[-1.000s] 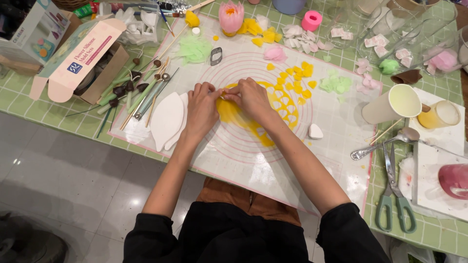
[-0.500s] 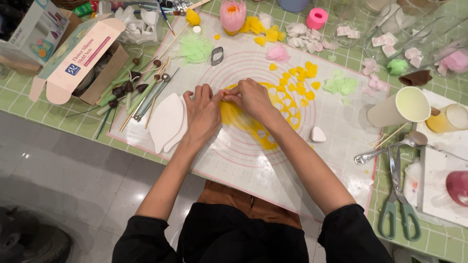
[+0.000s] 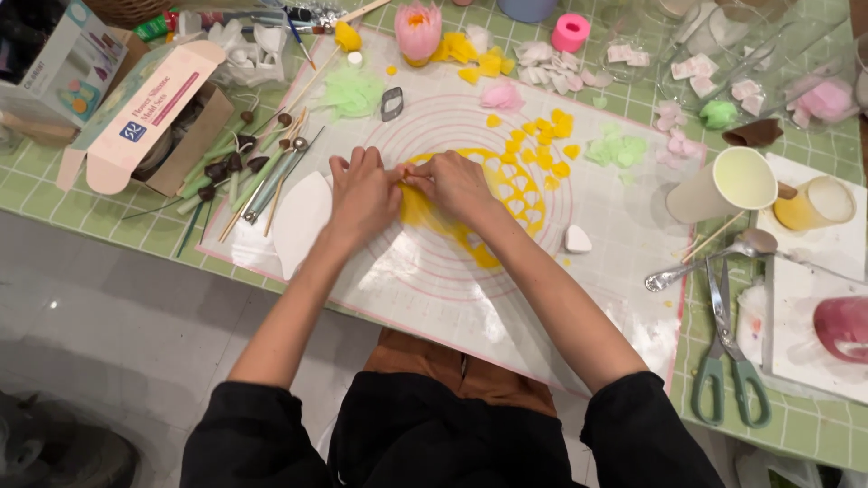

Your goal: Using a cutter to punch out small pieces from a wax sheet and molding them into decorative petals.

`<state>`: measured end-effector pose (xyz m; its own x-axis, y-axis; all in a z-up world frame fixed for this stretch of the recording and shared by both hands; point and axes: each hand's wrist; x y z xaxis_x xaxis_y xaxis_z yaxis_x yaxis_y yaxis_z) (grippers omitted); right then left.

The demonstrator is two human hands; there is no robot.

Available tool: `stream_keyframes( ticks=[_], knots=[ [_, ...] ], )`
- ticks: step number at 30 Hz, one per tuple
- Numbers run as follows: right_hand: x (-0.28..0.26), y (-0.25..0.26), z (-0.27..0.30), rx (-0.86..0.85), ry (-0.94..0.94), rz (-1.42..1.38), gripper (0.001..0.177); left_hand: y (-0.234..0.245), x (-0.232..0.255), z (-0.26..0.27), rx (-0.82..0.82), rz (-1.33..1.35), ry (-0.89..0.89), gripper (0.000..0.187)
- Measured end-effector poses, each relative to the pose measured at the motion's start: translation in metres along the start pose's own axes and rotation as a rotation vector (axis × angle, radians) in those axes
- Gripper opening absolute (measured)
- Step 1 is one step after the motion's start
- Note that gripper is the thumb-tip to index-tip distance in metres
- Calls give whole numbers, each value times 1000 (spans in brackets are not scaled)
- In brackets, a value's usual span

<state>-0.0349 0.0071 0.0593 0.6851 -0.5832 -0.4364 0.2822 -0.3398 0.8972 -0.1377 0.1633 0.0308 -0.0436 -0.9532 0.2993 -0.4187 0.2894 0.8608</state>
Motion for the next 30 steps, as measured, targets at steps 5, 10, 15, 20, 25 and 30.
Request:
stream_keyframes(
  ticks=[5,10,15,20,25,30],
  knots=[
    [7,-5,0,-43,4,93,24,3,-19,-49,-187,72,59,16],
    [6,-6,-5,-83,-2,193,34,-5,-18,-65,-222,40,31,24],
    [6,-6,-7,-98,-21,165,37,-4,-20,-59,-231,41,45,22],
    [11,-25,-9,-34,-4,175,26,-2,-12,-45,-133,76,17,15],
    [21,-60,-9,166,70,264,16,-4,-6,-32,-22,65,-30,12],
    [2,-61,1,273,125,470,14,-1,1,-20,27,96,11,15]
  ],
)
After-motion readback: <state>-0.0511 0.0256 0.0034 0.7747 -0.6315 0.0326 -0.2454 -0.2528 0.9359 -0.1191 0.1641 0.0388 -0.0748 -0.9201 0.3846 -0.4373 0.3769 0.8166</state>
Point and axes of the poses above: each hand's wrist, its own z-axis away from the middle knuckle, its own y-axis out of the back of the hand, x = y × z, and after that the axes turned 2 degrees about -y, right-handed
